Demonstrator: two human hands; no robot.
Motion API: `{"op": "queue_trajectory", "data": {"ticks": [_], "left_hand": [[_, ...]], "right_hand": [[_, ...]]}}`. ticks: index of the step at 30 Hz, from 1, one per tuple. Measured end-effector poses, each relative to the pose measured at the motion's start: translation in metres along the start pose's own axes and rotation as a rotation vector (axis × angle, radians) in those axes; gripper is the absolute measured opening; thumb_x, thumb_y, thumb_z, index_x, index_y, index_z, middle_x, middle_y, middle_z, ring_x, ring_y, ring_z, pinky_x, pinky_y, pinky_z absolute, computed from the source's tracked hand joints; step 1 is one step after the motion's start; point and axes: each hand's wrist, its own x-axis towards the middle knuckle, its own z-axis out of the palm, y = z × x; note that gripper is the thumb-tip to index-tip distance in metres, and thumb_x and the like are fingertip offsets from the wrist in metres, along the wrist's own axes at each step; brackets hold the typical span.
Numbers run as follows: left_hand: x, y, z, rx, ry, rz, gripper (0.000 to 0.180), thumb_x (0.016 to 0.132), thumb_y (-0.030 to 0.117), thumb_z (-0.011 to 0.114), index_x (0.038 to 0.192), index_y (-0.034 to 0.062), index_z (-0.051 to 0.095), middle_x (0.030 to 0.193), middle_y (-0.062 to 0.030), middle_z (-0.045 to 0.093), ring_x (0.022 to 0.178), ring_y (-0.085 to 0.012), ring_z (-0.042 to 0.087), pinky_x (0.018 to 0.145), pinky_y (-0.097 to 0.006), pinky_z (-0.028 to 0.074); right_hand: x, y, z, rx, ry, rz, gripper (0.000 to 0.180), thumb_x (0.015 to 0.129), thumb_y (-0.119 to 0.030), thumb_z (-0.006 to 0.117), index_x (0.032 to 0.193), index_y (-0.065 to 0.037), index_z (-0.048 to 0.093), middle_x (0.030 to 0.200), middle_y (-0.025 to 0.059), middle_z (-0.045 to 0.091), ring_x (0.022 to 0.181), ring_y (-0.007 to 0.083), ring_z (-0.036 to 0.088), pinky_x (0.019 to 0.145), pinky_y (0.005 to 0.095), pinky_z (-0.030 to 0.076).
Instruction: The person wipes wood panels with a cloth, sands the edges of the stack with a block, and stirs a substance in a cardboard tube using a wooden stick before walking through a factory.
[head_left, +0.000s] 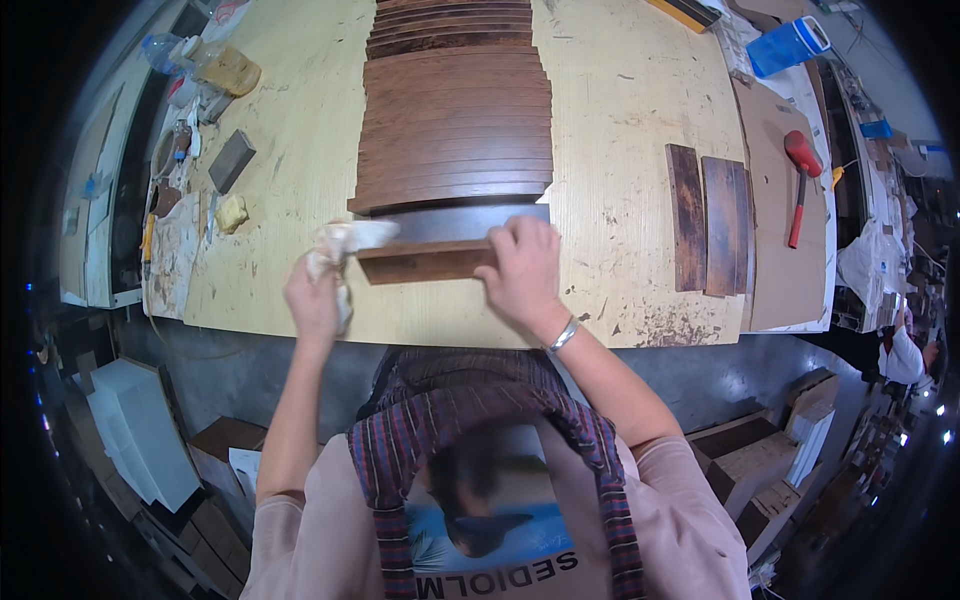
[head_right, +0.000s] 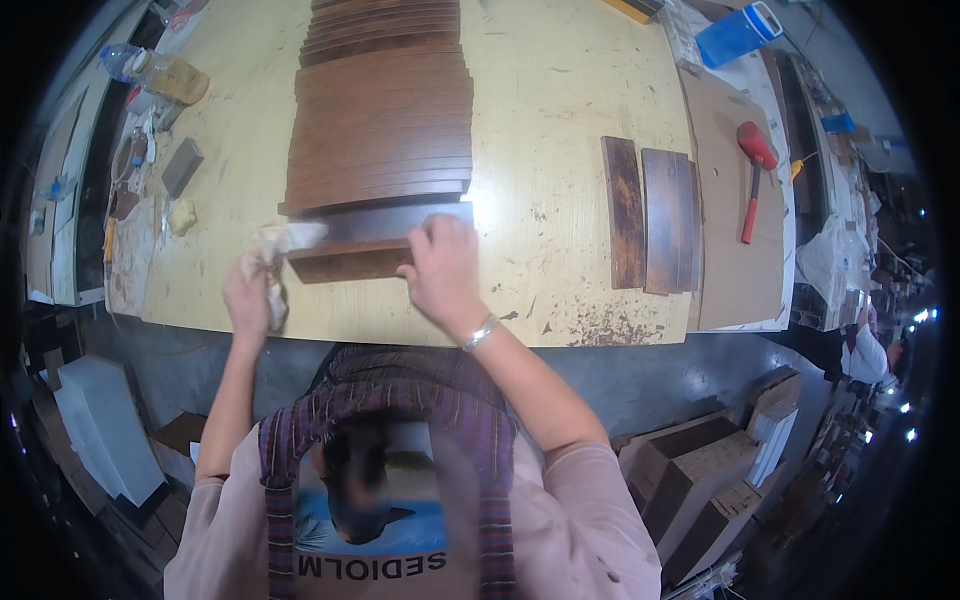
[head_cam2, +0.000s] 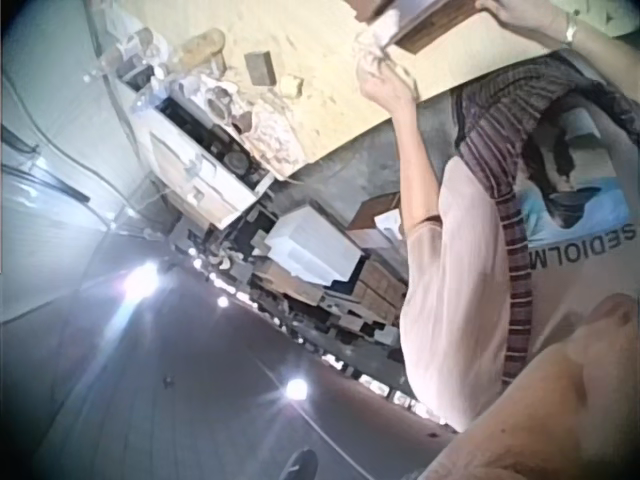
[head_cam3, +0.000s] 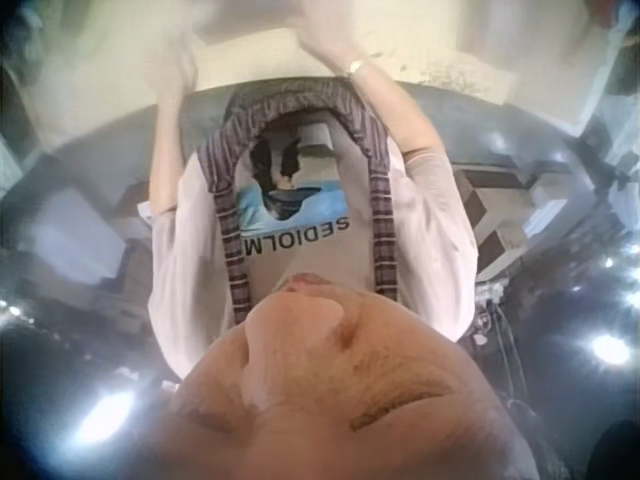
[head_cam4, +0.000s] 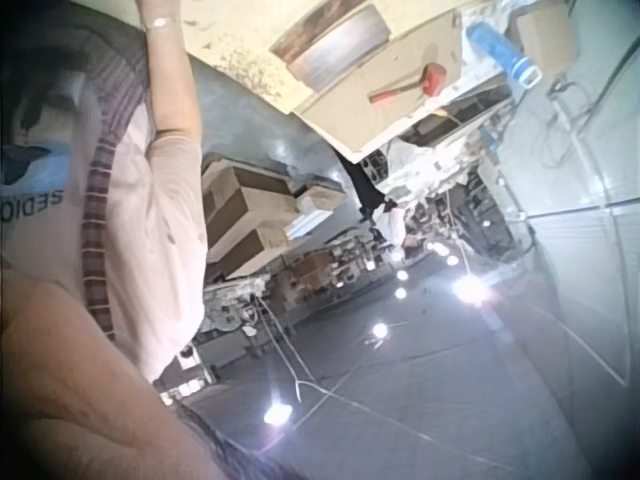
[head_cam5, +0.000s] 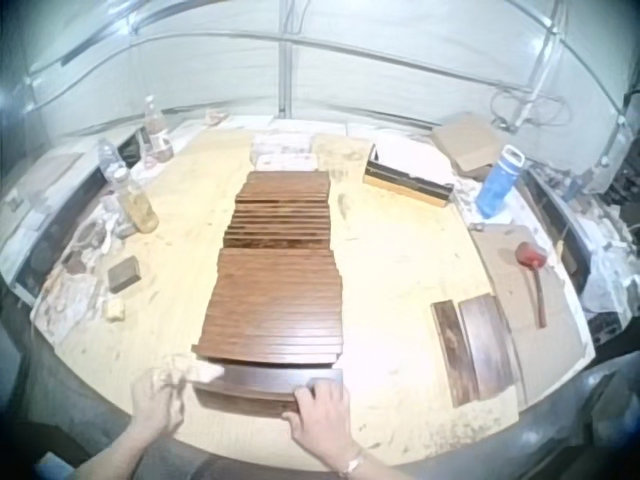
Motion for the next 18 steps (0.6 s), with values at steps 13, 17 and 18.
{"op": "queue_trajectory", "data": {"ticks": [13, 17, 18], "left_hand": [[-0.014, -0.006, 0.039, -0.453, -0.16, -0.067, 0.057, 0.082, -0.004, 0.069, 0.135, -0.0005, 0.05, 0.101, -0.0017, 0.058, 0.084, -0.0097, 0.056, 0.075, -0.025, 0.048], [-0.023, -0.018, 0.028, -0.529, -0.127, -0.048, 0.059, 0.081, -0.011, 0.067, 0.135, -0.0017, 0.047, 0.111, -0.005, 0.059, 0.095, -0.0133, 0.059, 0.083, -0.025, 0.05], [-0.02, -0.013, 0.024, -0.506, -0.112, -0.026, 0.058, 0.082, -0.011, 0.066, 0.135, -0.002, 0.047, 0.111, -0.0051, 0.059, 0.095, -0.0134, 0.06, 0.083, -0.025, 0.05]], "right_hand": [[0.0, 0.012, -0.018, 0.153, -0.08, 0.264, 0.085, 0.054, -0.023, 0.092, 0.127, -0.004, 0.054, 0.127, 0.0202, 0.044, 0.12, 0.0391, 0.042, 0.102, 0.0463, 0.041], [-0.002, 0.002, -0.03, -0.003, -0.161, 0.211, 0.075, 0.051, -0.025, 0.092, 0.117, -0.005, 0.06, 0.11, 0.0147, 0.049, 0.108, 0.0346, 0.046, 0.092, 0.0444, 0.043], [-0.002, 0.0, -0.032, -0.068, -0.168, 0.19, 0.07, 0.051, -0.025, 0.091, 0.112, -0.006, 0.062, 0.106, 0.0133, 0.049, 0.105, 0.0335, 0.047, 0.09, 0.0438, 0.043]]}}
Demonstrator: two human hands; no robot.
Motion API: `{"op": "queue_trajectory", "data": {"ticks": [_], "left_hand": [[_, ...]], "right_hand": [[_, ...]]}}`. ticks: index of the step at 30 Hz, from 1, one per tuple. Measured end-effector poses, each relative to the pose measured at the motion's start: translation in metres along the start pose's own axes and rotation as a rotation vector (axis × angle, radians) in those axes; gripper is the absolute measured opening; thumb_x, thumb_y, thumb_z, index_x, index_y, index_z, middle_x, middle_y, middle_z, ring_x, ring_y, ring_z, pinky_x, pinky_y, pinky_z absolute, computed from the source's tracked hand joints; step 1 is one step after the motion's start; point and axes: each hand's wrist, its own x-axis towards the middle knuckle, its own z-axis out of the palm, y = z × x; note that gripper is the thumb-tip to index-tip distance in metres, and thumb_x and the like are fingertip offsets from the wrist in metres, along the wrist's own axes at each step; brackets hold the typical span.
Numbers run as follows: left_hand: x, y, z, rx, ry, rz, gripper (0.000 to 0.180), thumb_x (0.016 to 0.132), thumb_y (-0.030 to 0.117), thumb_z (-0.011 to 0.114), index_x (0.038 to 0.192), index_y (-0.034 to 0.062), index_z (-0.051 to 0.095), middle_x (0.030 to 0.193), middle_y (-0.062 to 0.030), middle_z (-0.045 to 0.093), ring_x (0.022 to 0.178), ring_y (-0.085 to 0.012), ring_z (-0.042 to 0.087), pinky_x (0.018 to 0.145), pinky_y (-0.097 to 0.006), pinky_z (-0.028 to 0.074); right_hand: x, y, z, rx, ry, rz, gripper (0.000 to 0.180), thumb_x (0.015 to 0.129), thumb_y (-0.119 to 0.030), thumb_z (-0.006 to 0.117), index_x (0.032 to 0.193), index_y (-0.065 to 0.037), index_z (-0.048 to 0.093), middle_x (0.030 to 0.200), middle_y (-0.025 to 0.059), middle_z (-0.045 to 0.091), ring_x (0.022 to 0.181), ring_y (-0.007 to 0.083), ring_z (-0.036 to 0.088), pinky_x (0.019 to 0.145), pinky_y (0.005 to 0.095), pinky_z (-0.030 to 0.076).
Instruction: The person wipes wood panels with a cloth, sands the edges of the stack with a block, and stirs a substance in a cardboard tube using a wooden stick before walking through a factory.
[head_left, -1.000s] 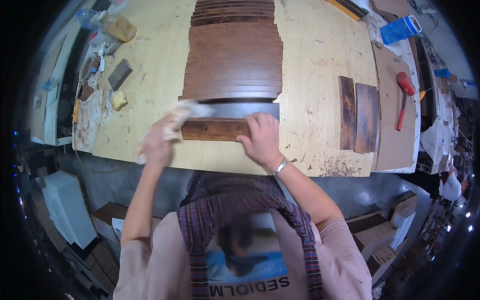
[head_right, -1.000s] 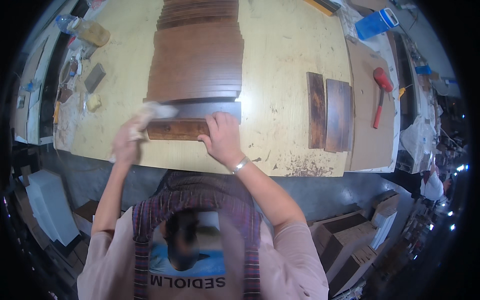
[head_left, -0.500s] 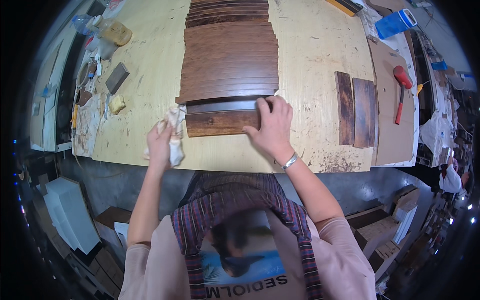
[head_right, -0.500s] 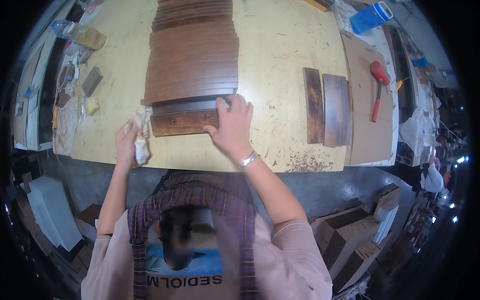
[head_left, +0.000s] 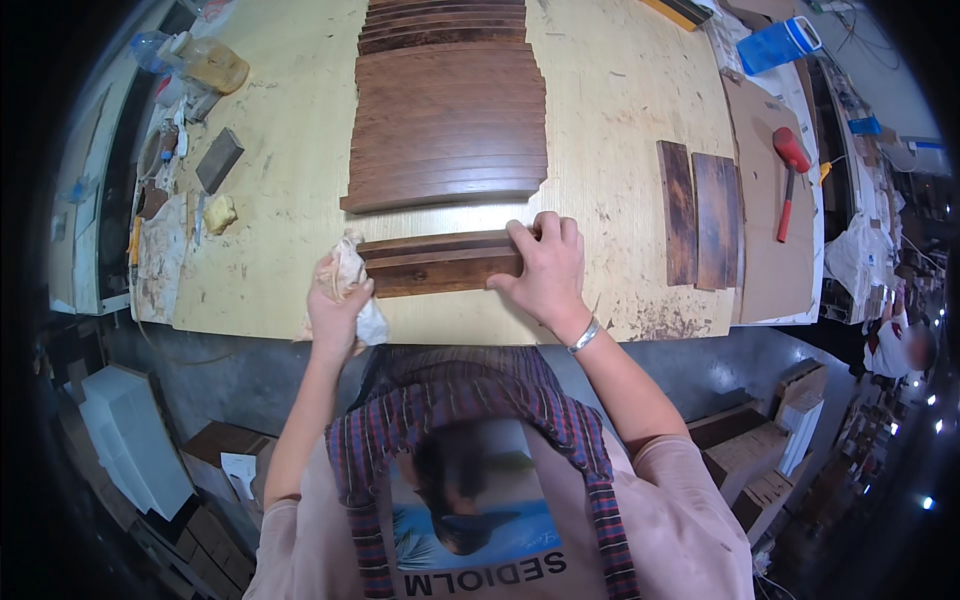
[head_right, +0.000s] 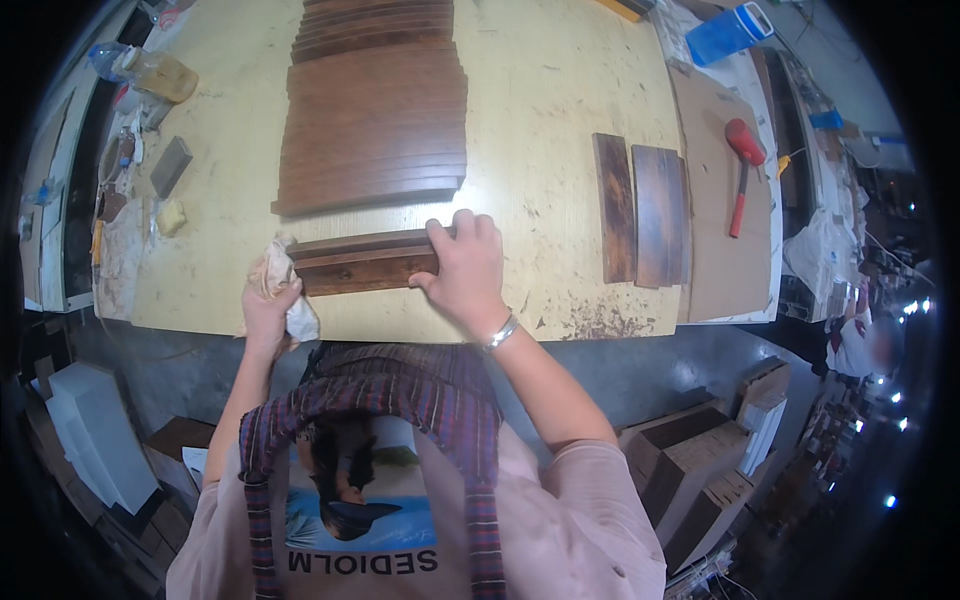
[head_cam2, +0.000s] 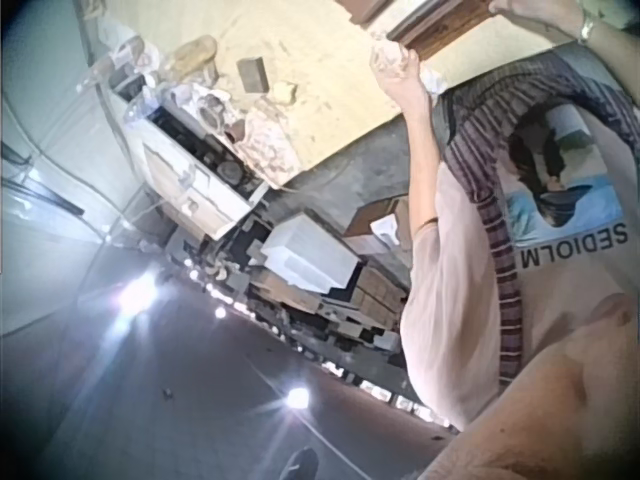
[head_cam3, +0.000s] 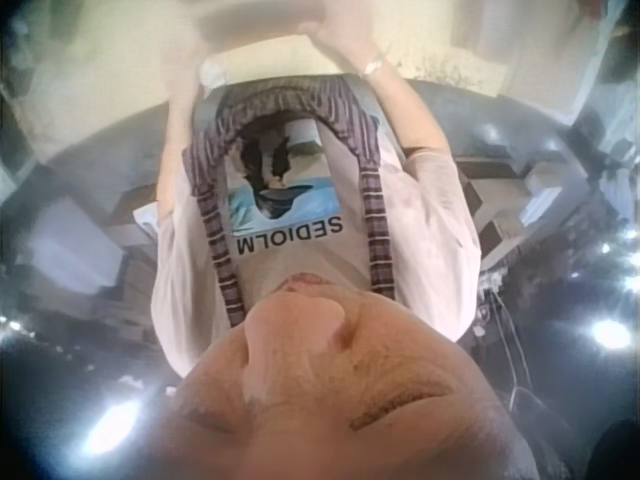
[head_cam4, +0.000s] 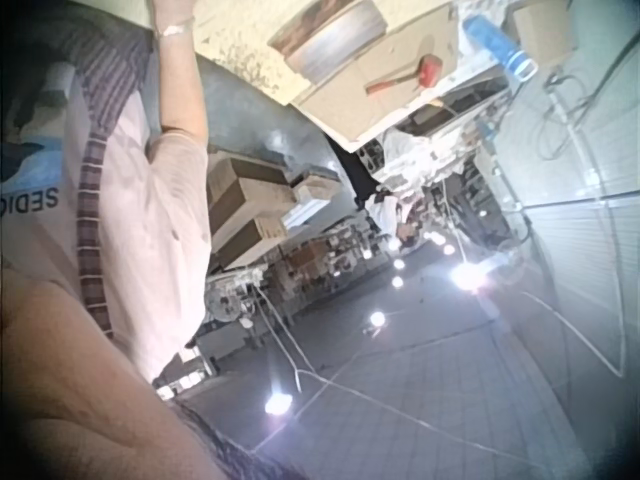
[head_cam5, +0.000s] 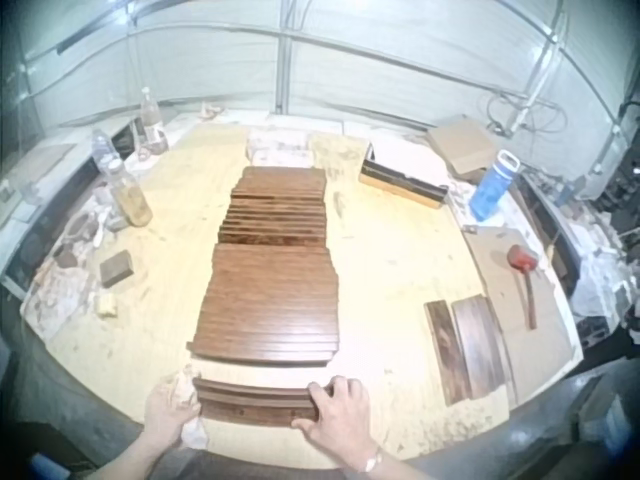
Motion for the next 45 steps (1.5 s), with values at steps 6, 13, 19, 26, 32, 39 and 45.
{"op": "queue_trajectory", "data": {"ticks": [6, 13, 19, 26, 32, 39, 45], "left_hand": [[-0.014, 0.042, 0.065, 0.734, -0.315, 0.477, 0.066, 0.081, 0.005, 0.068, 0.143, 0.0066, 0.044, 0.135, -0.016, 0.051, 0.117, -0.0306, 0.055, 0.104, -0.044, 0.039], [0.02, 0.017, 0.022, 1.299, -0.309, 0.601, 0.056, 0.088, 0.027, 0.061, 0.141, 0.0148, 0.051, 0.145, -0.0054, 0.052, 0.136, -0.0311, 0.044, 0.112, -0.063, 0.019], [0.018, 0.018, 0.012, 1.079, -0.1, 0.654, 0.048, 0.092, 0.023, 0.054, 0.137, 0.0095, 0.054, 0.136, -0.013, 0.058, 0.131, -0.0313, 0.051, 0.109, -0.053, 0.027], [0.028, -0.001, -0.025, 1.155, -0.05, 0.765, 0.05, 0.086, 0.019, 0.062, 0.135, 0.0078, 0.057, 0.134, -0.014, 0.06, 0.13, -0.0318, 0.052, 0.11, -0.052, 0.031], [0.053, 0.037, -0.064, 1.194, 0.2, 0.632, 0.078, 0.085, 0.026, 0.069, 0.151, 0.0045, 0.033, 0.153, -0.0202, 0.038, 0.143, -0.0362, 0.033, 0.117, -0.048, 0.024], [0.047, 0.011, 0.022, 0.559, -0.07, 0.405, 0.079, 0.094, 0.028, 0.061, 0.154, -0.0007, 0.02, 0.158, -0.021, 0.029, 0.147, -0.0336, 0.026, 0.12, -0.041, 0.022], [0.091, 0.058, 0.032, 0.737, -0.014, 0.607, 0.065, 0.094, 0.023, 0.061, 0.148, -0.0032, 0.035, 0.15, -0.0233, 0.04, 0.139, -0.0352, 0.038, 0.115, -0.042, 0.03]], "right_hand": [[0.001, -0.01, 0.02, -0.088, -0.099, -0.216, 0.038, 0.069, -0.031, 0.08, 0.092, -0.008, 0.06, 0.09, 0.0106, 0.054, 0.088, 0.0296, 0.054, 0.081, 0.0421, 0.042], [0.011, -0.008, 0.015, -0.086, -0.098, -0.222, 0.042, 0.074, -0.038, 0.076, 0.097, -0.008, 0.058, 0.09, 0.009, 0.058, 0.085, 0.0274, 0.057, 0.073, 0.0411, 0.042], [0.031, -0.001, 0.018, -0.067, -0.194, -0.2, 0.046, 0.073, -0.043, 0.074, 0.096, -0.007, 0.059, 0.086, 0.0119, 0.06, 0.084, 0.0321, 0.061, 0.072, 0.0446, 0.047], [0.036, 0.005, 0.016, -0.079, -0.238, -0.154, 0.048, 0.073, -0.044, 0.075, 0.095, -0.005, 0.06, 0.089, 0.0129, 0.062, 0.087, 0.0329, 0.062, 0.076, 0.0434, 0.049], [0.034, -0.001, 0.014, 0.006, 0.081, -0.232, 0.044, 0.064, -0.032, 0.083, 0.093, -0.008, 0.059, 0.091, 0.0076, 0.056, 0.09, 0.0269, 0.054, 0.074, 0.0396, 0.039], [0.048, -0.003, 0.024, 0.011, 0.272, -0.301, 0.064, 0.062, -0.021, 0.084, 0.119, -0.009, 0.058, 0.125, 0.0168, 0.049, 0.116, 0.0353, 0.047, 0.099, 0.0478, 0.035], [0.061, -0.002, 0.014, -0.065, 0.054, -0.236, 0.083, 0.074, -0.035, 0.08, 0.143, -0.006, 0.045, 0.153, 0.0261, 0.03, 0.141, 0.0422, 0.03, 0.115, 0.0545, 0.026]]}}
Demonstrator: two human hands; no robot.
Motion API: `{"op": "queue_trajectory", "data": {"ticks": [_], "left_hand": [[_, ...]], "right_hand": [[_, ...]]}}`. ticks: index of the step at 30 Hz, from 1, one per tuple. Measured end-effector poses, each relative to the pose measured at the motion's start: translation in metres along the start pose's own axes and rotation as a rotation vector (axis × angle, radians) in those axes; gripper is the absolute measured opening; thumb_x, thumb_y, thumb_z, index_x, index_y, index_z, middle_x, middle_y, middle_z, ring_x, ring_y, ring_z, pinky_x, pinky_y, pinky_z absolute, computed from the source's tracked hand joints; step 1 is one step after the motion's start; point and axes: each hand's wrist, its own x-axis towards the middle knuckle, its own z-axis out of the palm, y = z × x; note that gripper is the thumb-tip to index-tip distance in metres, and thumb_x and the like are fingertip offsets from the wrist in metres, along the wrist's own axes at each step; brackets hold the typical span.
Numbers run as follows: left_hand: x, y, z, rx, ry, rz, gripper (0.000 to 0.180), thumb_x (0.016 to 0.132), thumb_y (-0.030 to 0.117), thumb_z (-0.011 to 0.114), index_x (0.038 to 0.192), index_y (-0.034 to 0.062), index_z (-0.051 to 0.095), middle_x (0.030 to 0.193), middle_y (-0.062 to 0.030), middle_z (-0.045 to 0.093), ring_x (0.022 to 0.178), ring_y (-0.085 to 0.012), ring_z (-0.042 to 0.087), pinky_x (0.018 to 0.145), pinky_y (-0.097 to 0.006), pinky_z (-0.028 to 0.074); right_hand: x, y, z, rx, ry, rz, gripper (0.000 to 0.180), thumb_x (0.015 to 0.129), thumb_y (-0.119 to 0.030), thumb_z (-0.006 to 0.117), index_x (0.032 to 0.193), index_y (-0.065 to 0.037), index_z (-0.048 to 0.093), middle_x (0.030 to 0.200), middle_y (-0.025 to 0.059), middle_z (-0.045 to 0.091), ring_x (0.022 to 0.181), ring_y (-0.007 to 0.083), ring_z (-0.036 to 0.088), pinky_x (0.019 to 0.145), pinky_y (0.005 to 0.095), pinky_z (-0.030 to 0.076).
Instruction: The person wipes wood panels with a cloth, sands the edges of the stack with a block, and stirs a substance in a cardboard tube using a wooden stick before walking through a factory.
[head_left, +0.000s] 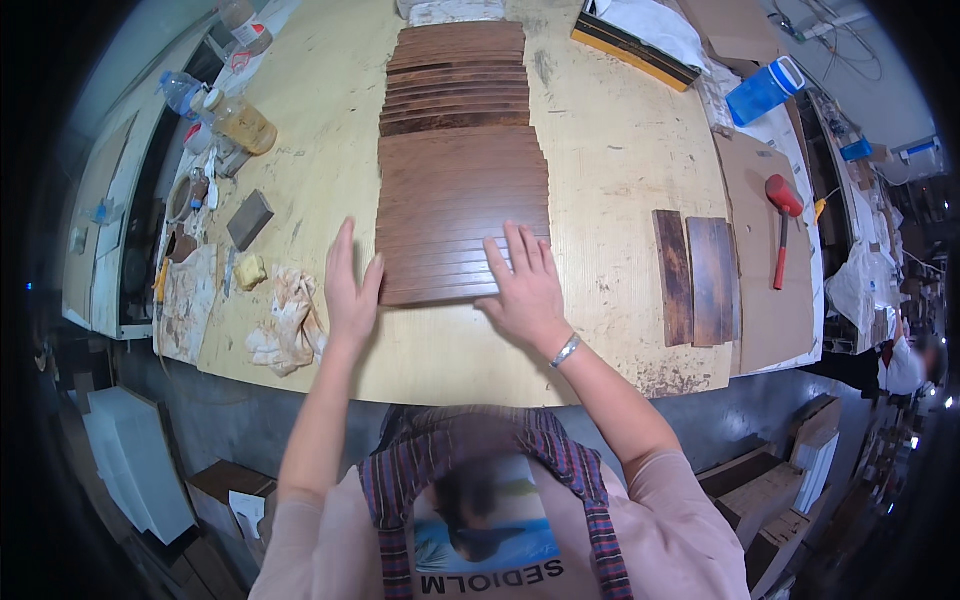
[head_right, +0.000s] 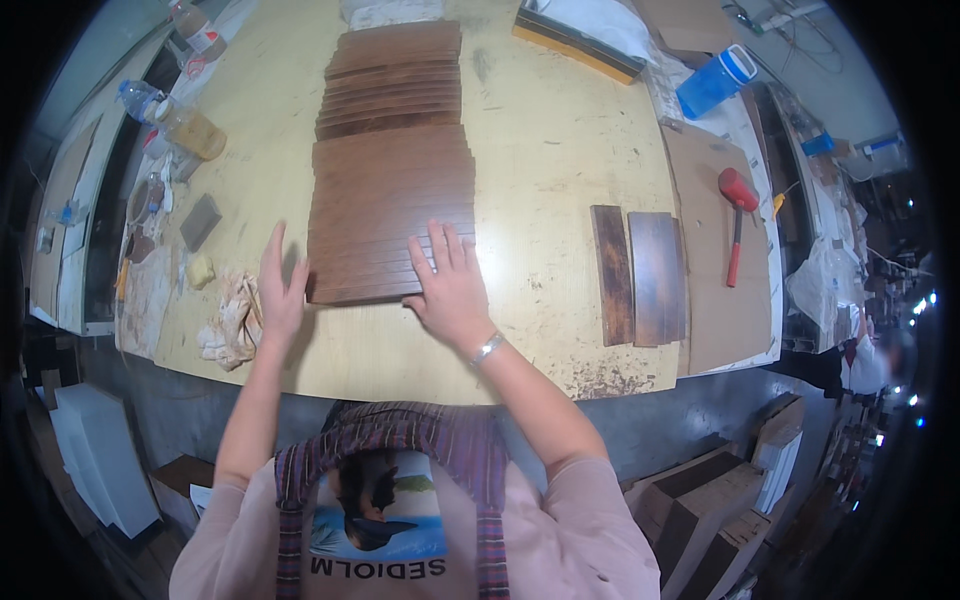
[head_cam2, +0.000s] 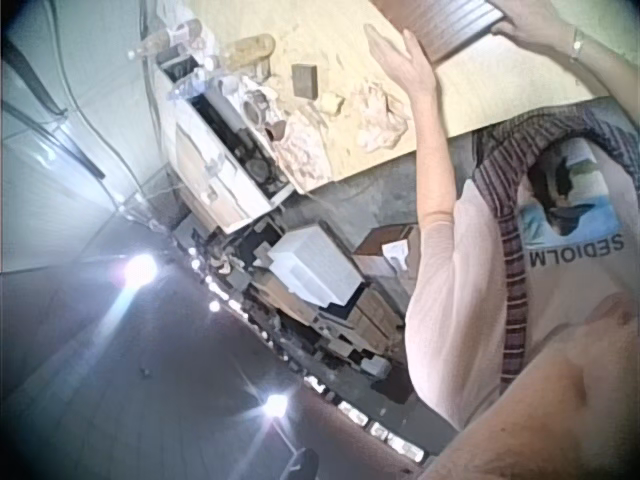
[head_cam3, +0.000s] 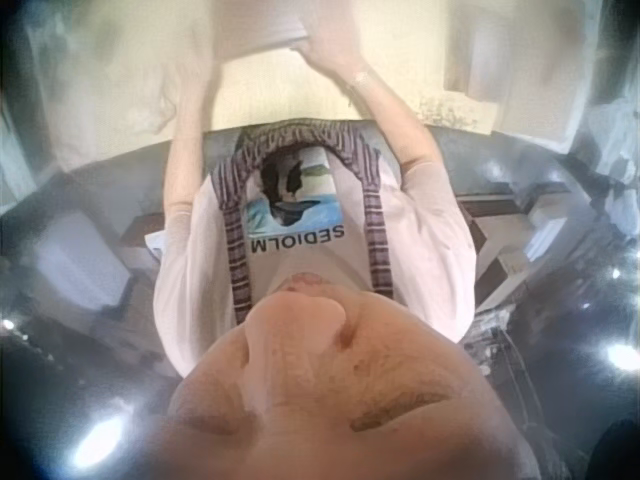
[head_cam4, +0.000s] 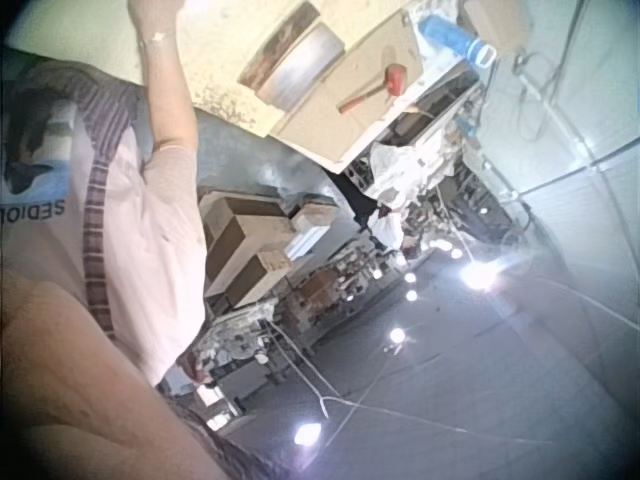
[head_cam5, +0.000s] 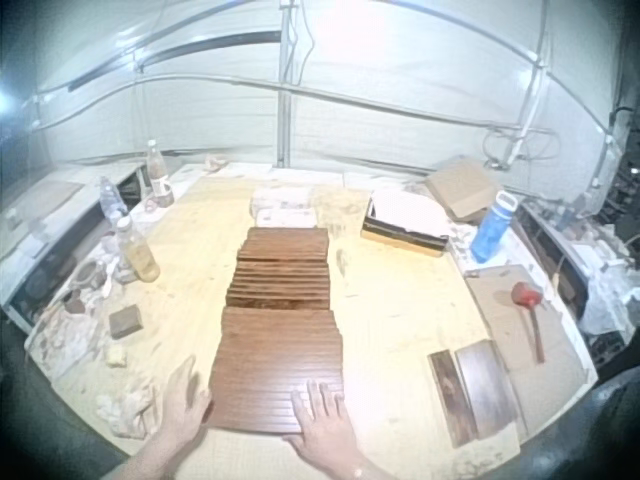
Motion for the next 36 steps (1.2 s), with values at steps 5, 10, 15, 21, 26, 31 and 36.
{"op": "queue_trajectory", "data": {"ticks": [5, 10, 15, 21, 26, 31, 36], "left_hand": [[0.122, 0.011, 0.054, 0.193, -0.122, 0.33, 0.054, 0.089, 0.028, 0.066, 0.132, -0.002, 0.054, 0.141, -0.0195, 0.051, 0.131, -0.0376, 0.046, 0.112, -0.042, 0.035], [0.179, 0.009, 0.096, 0.35, -0.24, 0.378, 0.052, 0.087, 0.037, 0.068, 0.127, 0.0057, 0.06, 0.128, -0.0135, 0.058, 0.121, -0.0337, 0.049, 0.105, -0.044, 0.039], [0.181, 0.006, 0.096, 0.353, -0.239, 0.374, 0.049, 0.081, 0.038, 0.072, 0.12, 0.0097, 0.062, 0.118, -0.011, 0.056, 0.113, -0.0333, 0.05, 0.097, -0.045, 0.041], [0.137, 0.019, 0.083, 0.361, -0.33, 0.398, 0.054, 0.081, 0.036, 0.072, 0.125, 0.0083, 0.057, 0.123, -0.0124, 0.053, 0.117, -0.0345, 0.047, 0.099, -0.049, 0.038], [0.158, 0.013, 0.09, 0.523, -0.227, 0.535, 0.055, 0.09, 0.035, 0.063, 0.136, 0.0098, 0.05, 0.141, -0.0146, 0.044, 0.131, -0.035, 0.04, 0.111, -0.057, 0.028], [0.199, 0.001, 0.098, 0.508, -0.335, 0.512, 0.054, 0.092, 0.036, 0.061, 0.138, 0.0108, 0.051, 0.151, -0.0119, 0.038, 0.137, -0.0292, 0.037, 0.114, -0.059, 0.025], [0.266, -0.022, 0.105, 0.144, -0.398, 0.621, 0.047, 0.091, 0.034, 0.062, 0.13, 0.0071, 0.058, 0.141, -0.0132, 0.052, 0.132, -0.0322, 0.045, 0.113, -0.052, 0.029]], "right_hand": [[0.006, -0.006, 0.003, -0.097, -0.046, 0.033, 0.094, 0.071, -0.046, 0.081, 0.146, -0.005, 0.041, 0.155, 0.0251, 0.029, 0.143, 0.043, 0.027, 0.116, 0.0555, 0.022], [0.005, -0.006, 0.001, -0.063, -0.02, 0.03, 0.096, 0.068, -0.045, 0.082, 0.145, -0.005, 0.042, 0.154, 0.025, 0.031, 0.14, 0.0442, 0.03, 0.115, 0.0562, 0.023], [0.007, -0.016, -0.008, -0.034, -0.06, 0.055, 0.093, 0.071, -0.043, 0.081, 0.146, -0.005, 0.04, 0.154, 0.0263, 0.03, 0.141, 0.0455, 0.029, 0.114, 0.0575, 0.025], [-0.033, -0.031, 0.001, -0.046, -0.04, 0.074, 0.089, 0.063, -0.037, 0.083, 0.139, -0.007, 0.048, 0.151, 0.0255, 0.034, 0.137, 0.0451, 0.034, 0.112, 0.0577, 0.028], [0.0, -0.025, -0.005, 0.073, 0.017, 0.083, 0.09, 0.056, -0.036, 0.085, 0.136, -0.01, 0.053, 0.151, 0.0233, 0.036, 0.136, 0.0418, 0.037, 0.112, 0.0556, 0.028], [0.035, -0.014, -0.006, 0.083, -0.016, 0.106, 0.097, 0.056, -0.037, 0.086, 0.14, -0.01, 0.048, 0.154, 0.0223, 0.033, 0.142, 0.0402, 0.03, 0.114, 0.0551, 0.026], [0.046, -0.019, -0.024, 0.063, -0.08, 0.238, 0.099, 0.06, -0.033, 0.09, 0.144, -0.008, 0.044, 0.153, 0.0246, 0.031, 0.142, 0.0429, 0.027, 0.114, 0.0559, 0.027]]}}
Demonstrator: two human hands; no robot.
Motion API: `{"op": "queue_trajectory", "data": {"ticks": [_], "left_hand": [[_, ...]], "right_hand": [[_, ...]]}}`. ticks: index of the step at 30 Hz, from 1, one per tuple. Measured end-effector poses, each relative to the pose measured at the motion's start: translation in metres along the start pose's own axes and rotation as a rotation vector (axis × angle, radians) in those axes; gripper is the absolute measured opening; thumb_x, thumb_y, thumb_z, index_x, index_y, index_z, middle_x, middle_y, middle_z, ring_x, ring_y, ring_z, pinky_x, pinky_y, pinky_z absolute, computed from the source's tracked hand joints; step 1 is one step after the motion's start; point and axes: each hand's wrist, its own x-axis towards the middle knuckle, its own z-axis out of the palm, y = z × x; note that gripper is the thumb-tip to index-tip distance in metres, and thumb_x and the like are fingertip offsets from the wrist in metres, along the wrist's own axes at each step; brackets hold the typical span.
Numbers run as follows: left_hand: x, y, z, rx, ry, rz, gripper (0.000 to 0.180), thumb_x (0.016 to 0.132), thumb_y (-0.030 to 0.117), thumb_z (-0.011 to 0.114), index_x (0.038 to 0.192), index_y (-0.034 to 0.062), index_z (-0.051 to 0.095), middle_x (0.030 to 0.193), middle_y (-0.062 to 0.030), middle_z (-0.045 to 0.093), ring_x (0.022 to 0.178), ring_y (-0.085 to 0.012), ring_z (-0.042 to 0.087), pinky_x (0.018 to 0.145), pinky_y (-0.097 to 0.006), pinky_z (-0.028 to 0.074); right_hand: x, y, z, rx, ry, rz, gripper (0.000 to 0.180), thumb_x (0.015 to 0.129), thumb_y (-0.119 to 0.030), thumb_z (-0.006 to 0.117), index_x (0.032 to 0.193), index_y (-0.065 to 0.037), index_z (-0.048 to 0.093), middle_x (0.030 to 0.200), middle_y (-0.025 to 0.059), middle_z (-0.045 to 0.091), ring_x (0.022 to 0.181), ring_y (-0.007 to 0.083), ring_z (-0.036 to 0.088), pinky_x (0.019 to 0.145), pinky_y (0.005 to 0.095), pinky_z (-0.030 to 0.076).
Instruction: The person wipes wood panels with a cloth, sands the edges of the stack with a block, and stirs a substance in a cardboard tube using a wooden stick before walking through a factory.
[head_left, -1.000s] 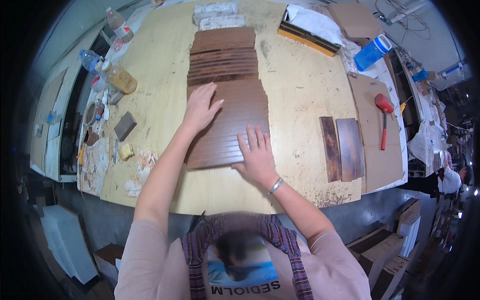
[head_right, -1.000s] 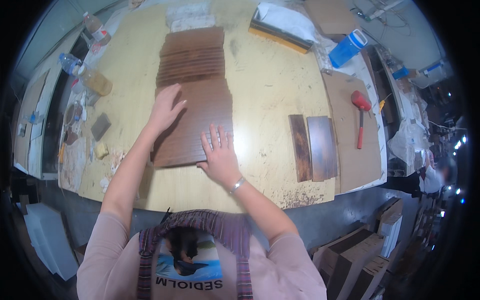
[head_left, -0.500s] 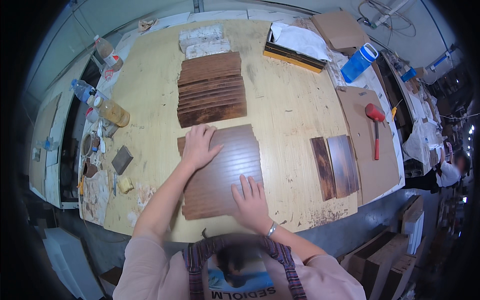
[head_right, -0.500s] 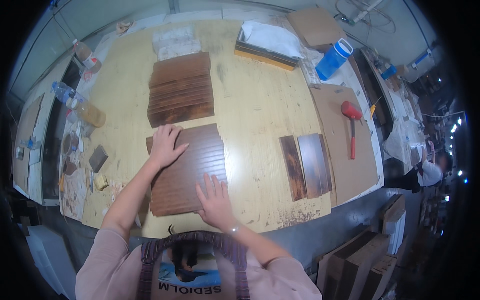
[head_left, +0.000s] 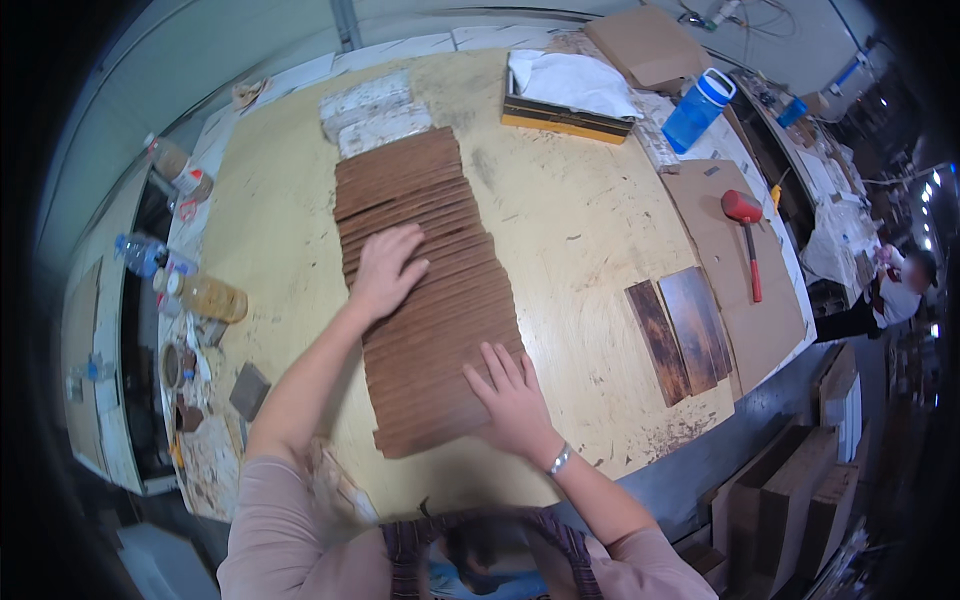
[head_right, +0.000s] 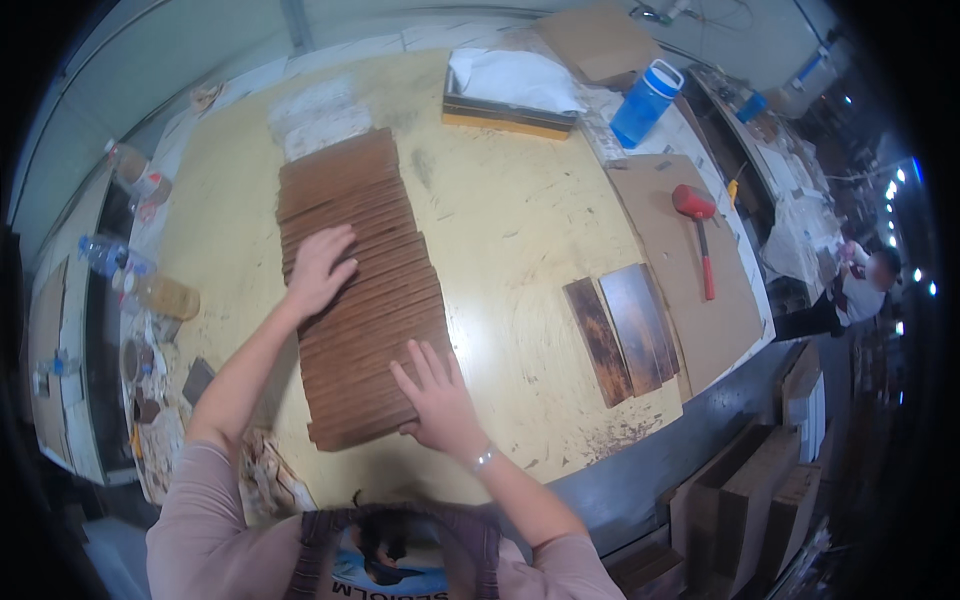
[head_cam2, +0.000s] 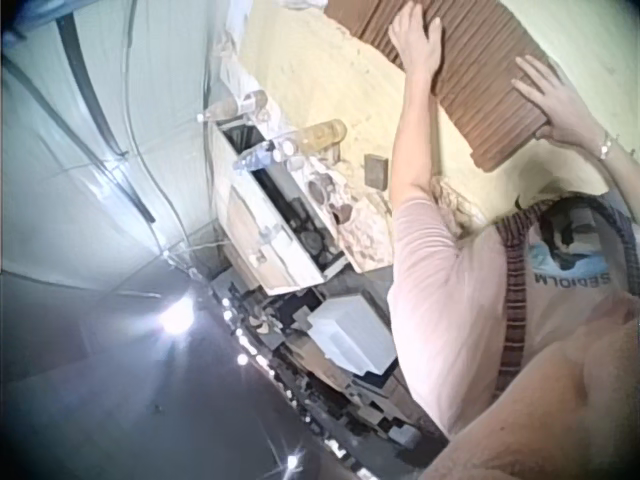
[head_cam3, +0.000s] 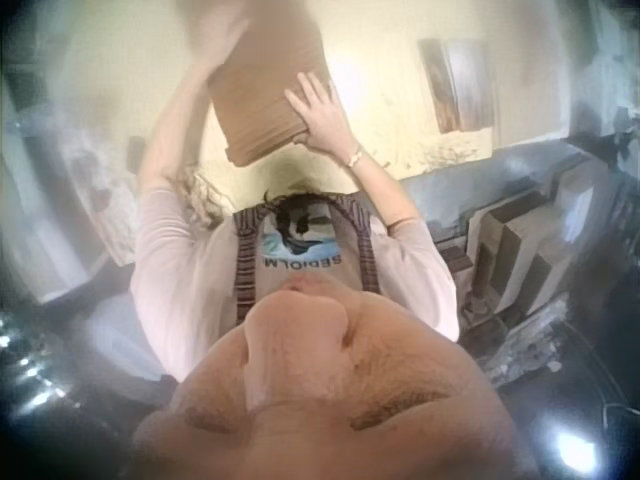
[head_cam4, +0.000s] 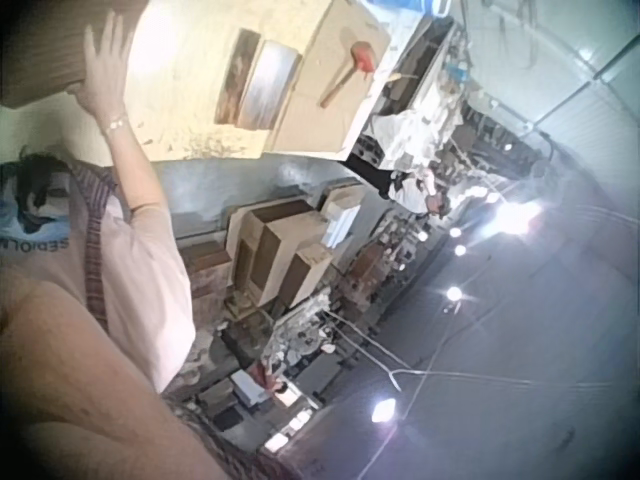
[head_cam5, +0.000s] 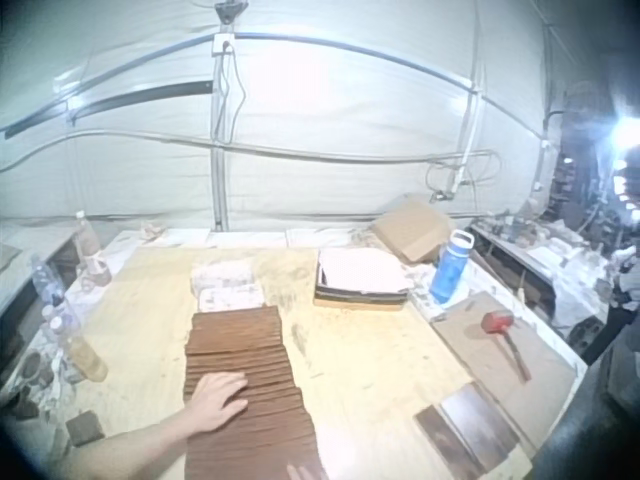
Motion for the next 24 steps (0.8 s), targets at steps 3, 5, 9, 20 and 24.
{"op": "queue_trajectory", "data": {"ticks": [3, 5, 9, 20, 24], "left_hand": [[0.059, -0.065, -0.015, 0.147, 0.096, -0.009, 0.05, 0.09, 0.035, 0.062, 0.128, 0.0024, 0.058, 0.14, -0.0151, 0.053, 0.132, -0.0341, 0.045, 0.111, -0.05, 0.032], [0.096, -0.117, -0.019, 0.33, 0.083, -0.096, 0.058, 0.093, 0.042, 0.057, 0.134, 0.0025, 0.054, 0.147, -0.0147, 0.047, 0.135, -0.0334, 0.042, 0.113, -0.05, 0.03], [0.133, -0.154, 0.0, 0.426, 0.04, -0.3, 0.064, 0.095, 0.049, 0.052, 0.14, 0.0034, 0.049, 0.15, -0.0144, 0.043, 0.137, -0.0318, 0.04, 0.113, -0.048, 0.029], [0.105, -0.132, -0.027, 0.23, -0.16, -0.475, 0.072, 0.089, 0.066, 0.049, 0.106, -0.0011, 0.07, 0.108, -0.0231, 0.069, 0.103, -0.0377, 0.065, 0.088, -0.047, 0.051], [0.06, -0.12, -0.038, 0.261, -0.13, -0.512, 0.073, 0.088, 0.067, 0.05, 0.098, -0.0015, 0.071, 0.097, -0.0234, 0.071, 0.095, -0.0391, 0.068, 0.086, -0.046, 0.053]], "right_hand": [[-0.019, -0.022, 0.003, 0.005, 0.234, 0.286, 0.094, 0.058, -0.029, 0.091, 0.137, -0.005, 0.047, 0.143, 0.0255, 0.039, 0.135, 0.0428, 0.034, 0.107, 0.0546, 0.032], [-0.051, -0.034, 0.026, 0.132, 0.416, 0.512, 0.083, 0.06, -0.028, 0.091, 0.127, -0.001, 0.049, 0.13, 0.0246, 0.046, 0.125, 0.0402, 0.042, 0.097, 0.0511, 0.039], [-0.09, -0.046, 0.085, 1.016, 0.226, 0.973, 0.058, 0.08, -0.022, 0.082, 0.119, 0.004, 0.046, 0.104, 0.0161, 0.057, 0.094, 0.0225, 0.061, 0.078, 0.0345, 0.051], [-0.063, -0.062, 0.096, 1.021, 0.447, 0.887, 0.058, 0.09, -0.035, 0.069, 0.12, 0.008, 0.045, 0.104, 0.0182, 0.059, 0.099, 0.027, 0.058, 0.089, 0.0371, 0.049], [-0.07, -0.039, 0.076, 0.894, 0.499, 0.871, 0.053, 0.09, -0.026, 0.068, 0.122, 0.01, 0.049, 0.108, 0.0207, 0.064, 0.099, 0.0301, 0.063, 0.088, 0.039, 0.051]]}}
